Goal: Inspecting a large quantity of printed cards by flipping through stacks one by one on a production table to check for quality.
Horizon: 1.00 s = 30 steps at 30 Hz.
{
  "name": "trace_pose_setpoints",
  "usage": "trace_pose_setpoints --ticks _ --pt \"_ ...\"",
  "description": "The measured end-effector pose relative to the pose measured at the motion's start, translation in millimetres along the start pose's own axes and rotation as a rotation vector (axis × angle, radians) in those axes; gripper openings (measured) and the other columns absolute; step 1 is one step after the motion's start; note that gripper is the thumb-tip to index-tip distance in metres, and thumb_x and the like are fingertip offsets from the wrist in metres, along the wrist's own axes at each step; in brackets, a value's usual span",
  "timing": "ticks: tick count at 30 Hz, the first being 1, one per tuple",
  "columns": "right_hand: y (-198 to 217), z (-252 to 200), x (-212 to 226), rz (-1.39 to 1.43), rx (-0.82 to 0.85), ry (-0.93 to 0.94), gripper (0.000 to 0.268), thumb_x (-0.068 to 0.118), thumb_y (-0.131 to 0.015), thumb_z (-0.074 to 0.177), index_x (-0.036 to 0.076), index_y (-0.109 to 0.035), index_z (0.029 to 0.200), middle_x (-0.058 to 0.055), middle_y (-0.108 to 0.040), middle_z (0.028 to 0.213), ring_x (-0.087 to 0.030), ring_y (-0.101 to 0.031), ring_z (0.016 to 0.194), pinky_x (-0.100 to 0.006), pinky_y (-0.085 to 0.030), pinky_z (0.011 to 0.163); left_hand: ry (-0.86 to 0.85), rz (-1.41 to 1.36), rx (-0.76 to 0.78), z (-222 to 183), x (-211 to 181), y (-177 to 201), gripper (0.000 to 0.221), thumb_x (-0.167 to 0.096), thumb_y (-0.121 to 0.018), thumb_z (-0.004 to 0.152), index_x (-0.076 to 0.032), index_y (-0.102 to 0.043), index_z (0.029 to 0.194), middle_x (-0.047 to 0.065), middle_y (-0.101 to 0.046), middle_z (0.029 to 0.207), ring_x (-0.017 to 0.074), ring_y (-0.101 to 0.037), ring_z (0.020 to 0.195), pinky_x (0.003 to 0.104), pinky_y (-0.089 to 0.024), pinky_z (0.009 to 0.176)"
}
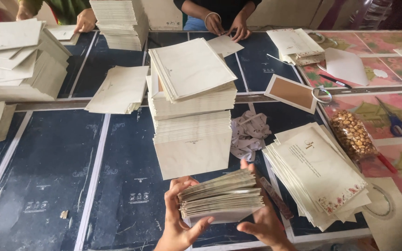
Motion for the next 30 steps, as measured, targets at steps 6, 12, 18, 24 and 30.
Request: trace_pose_setpoints --ticks 6,12,18,24,30 --pt "2 -14 97 -0.891 -0.246 0.266 0.114 0.054 -0.068 0.081 0.009 -0.008 0.167 -0.027 -0.013 0.175 -0.041 -0.016 0.165 -0.049 -0.018 0.133 0.043 0.253 0.012 5 -15 4 0.04 -0.039 -0.076 0.091 -0.019 -0.061 0.121 0.017 -0.046 0.132 0.0315 -0.055 0.126 0.052 -0.06 0.094" --pt "8 -11 72 -1.536 0.042 0.261 0.105 0.078 -0.048 0.086 0.005 -0.032 0.161 -0.011 -0.037 0.169 -0.029 -0.038 0.155 -0.052 -0.028 0.126 -0.02 0.226 0.051 6 -13 6 0.039 -0.038 -0.074 0.093 -0.011 -0.065 0.119 0.019 -0.052 0.13 0.0304 -0.06 0.123 0.042 -0.07 0.083" --pt "-2 -3 60 -1.565 0.205 0.215 0.125 0.082 -0.071 0.077 0.005 -0.025 0.164 -0.013 -0.024 0.174 -0.028 -0.027 0.159 -0.05 -0.027 0.123 -0.075 0.262 0.048 6 -16 6 0.039 -0.037 -0.073 0.093 -0.009 -0.063 0.119 0.022 -0.055 0.132 0.0321 -0.061 0.123 0.042 -0.068 0.082" --pt "3 -6 102 -1.196 -0.057 0.377 0.09 0.052 -0.072 0.087 0.001 -0.039 0.154 -0.024 -0.046 0.161 -0.038 -0.048 0.151 -0.047 -0.042 0.122 -0.061 0.286 0.042 6 -20 5 0.042 -0.041 -0.073 0.093 -0.008 -0.064 0.119 0.022 -0.053 0.133 0.0342 -0.061 0.125 0.05 -0.06 0.095" --pt "-21 -14 55 -1.309 0.078 0.402 0.071 0.045 -0.083 0.089 0.007 -0.057 0.144 -0.011 -0.06 0.133 -0.028 -0.063 0.117 -0.043 -0.049 0.101 -0.074 0.295 0.092 10 -22 7 0.039 -0.041 -0.069 0.096 -0.009 -0.064 0.119 0.023 -0.051 0.135 0.0368 -0.06 0.125 0.053 -0.059 0.097"
Point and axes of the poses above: each hand's wrist, its own z-axis towards the middle knuckle, its own y-axis out of the back of the hand, x = y × z, the point moved 5 cm from there along z, towards the middle knuckle
